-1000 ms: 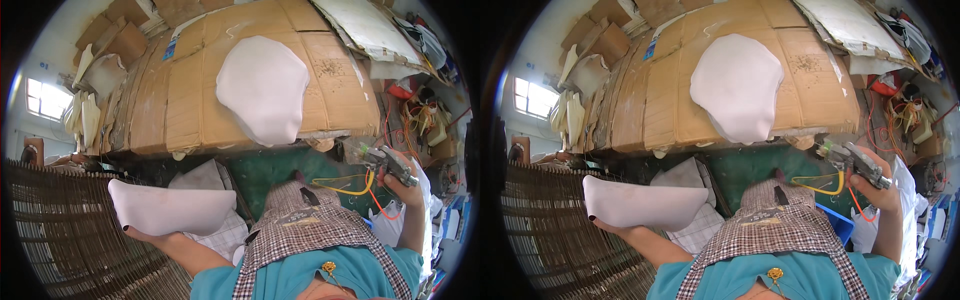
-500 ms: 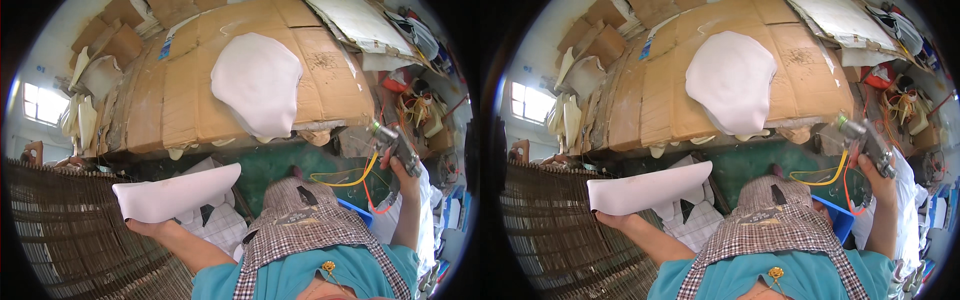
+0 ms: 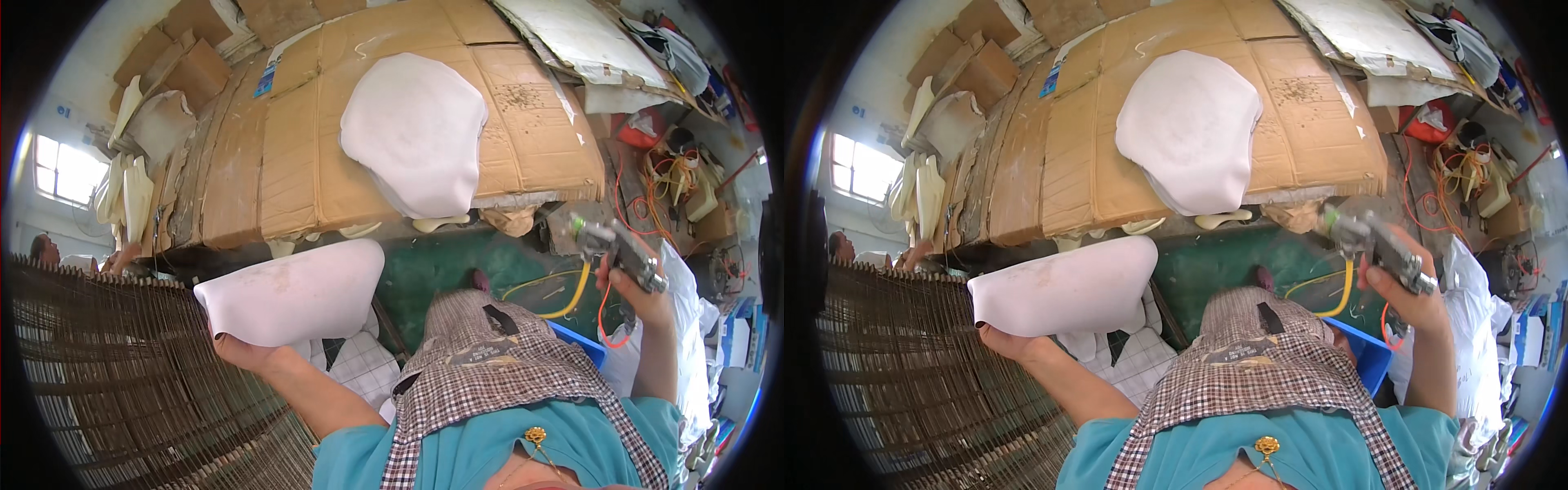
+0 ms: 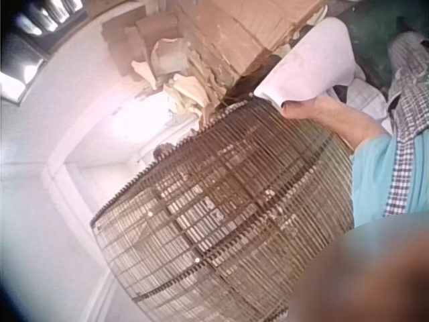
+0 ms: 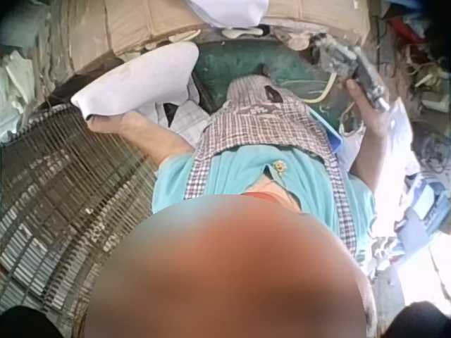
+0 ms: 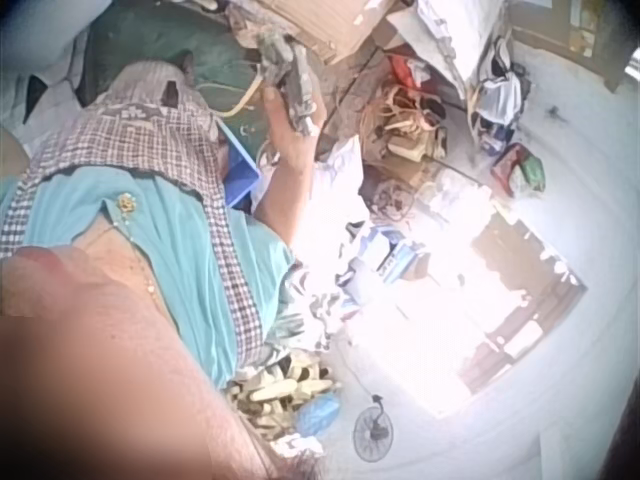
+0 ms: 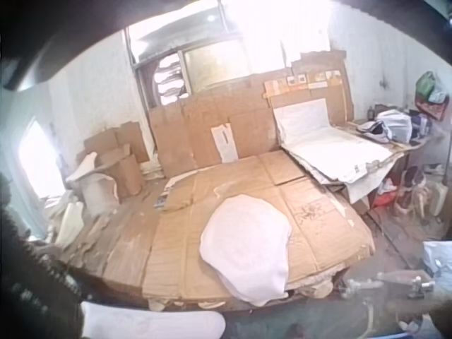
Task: Applying spray adhesive to foam padding components and placing them on a rack.
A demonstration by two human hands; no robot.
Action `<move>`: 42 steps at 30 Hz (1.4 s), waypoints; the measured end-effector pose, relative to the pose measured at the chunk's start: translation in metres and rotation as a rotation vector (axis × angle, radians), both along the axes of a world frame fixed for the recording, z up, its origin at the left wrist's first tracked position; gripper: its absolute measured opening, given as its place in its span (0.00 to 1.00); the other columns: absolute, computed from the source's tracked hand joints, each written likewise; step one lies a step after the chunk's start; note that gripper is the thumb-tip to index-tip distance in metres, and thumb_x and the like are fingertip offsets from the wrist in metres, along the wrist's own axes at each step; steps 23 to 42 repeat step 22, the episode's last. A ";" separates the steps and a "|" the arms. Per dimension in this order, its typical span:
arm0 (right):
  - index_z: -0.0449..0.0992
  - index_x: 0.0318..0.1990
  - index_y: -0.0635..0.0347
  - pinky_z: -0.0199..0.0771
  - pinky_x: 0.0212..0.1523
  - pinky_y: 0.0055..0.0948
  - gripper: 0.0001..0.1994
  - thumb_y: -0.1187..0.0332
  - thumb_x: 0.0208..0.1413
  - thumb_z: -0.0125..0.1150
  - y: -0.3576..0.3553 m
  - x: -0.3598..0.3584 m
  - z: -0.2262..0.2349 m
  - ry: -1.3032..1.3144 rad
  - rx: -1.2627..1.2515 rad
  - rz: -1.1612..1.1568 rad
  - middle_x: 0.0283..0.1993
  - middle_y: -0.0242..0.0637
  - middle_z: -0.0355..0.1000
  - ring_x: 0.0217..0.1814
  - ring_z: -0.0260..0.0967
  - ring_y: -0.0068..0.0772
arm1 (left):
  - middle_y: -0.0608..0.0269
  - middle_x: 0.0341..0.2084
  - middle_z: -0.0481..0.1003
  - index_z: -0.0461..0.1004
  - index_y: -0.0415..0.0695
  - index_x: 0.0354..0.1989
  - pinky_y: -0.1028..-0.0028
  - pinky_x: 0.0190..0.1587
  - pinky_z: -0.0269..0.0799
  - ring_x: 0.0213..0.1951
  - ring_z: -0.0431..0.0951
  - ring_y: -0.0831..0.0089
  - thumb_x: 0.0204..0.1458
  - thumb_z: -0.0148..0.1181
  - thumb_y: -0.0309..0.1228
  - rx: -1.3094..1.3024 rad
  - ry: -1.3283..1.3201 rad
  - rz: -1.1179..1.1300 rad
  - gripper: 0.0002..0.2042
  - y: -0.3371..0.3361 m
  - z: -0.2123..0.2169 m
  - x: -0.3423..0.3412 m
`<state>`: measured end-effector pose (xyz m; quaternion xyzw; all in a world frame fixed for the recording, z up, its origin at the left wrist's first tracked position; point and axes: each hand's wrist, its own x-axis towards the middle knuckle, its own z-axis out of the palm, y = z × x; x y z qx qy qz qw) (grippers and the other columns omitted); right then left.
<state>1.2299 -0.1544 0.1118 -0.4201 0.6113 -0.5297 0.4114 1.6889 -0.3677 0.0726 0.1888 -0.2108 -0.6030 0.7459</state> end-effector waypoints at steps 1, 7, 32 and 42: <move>0.63 0.51 0.68 0.68 0.33 0.24 0.22 0.71 0.47 0.58 -0.005 0.001 0.001 0.033 -0.042 -0.043 0.32 0.33 0.68 0.31 0.66 0.23 | 0.48 0.43 0.70 0.68 0.32 0.44 0.56 0.49 0.66 0.46 0.71 0.56 0.51 0.38 0.32 0.002 0.042 -0.039 0.19 0.001 0.001 -0.002; 0.70 0.34 0.64 0.66 0.34 0.22 0.08 0.69 0.49 0.56 -0.004 -0.010 0.008 0.147 0.027 -0.326 0.27 0.32 0.68 0.28 0.65 0.22 | 0.47 0.43 0.70 0.68 0.31 0.44 0.54 0.48 0.66 0.44 0.72 0.54 0.50 0.37 0.29 -0.008 -0.096 -0.022 0.18 0.007 0.006 -0.016; 0.69 0.36 0.63 0.65 0.31 0.23 0.15 0.61 0.47 0.61 -0.054 -0.042 0.001 0.126 -0.037 -0.183 0.28 0.33 0.67 0.29 0.66 0.24 | 0.54 0.35 0.75 0.70 0.36 0.41 0.60 0.42 0.71 0.38 0.76 0.60 0.53 0.41 0.32 0.025 -0.045 0.038 0.14 0.000 0.001 -0.010; 0.69 0.36 0.63 0.65 0.31 0.23 0.15 0.61 0.47 0.61 -0.054 -0.042 0.001 0.126 -0.037 -0.183 0.28 0.33 0.67 0.29 0.66 0.24 | 0.54 0.35 0.75 0.70 0.36 0.41 0.60 0.42 0.71 0.38 0.76 0.60 0.53 0.41 0.32 0.025 -0.045 0.038 0.14 0.000 0.001 -0.010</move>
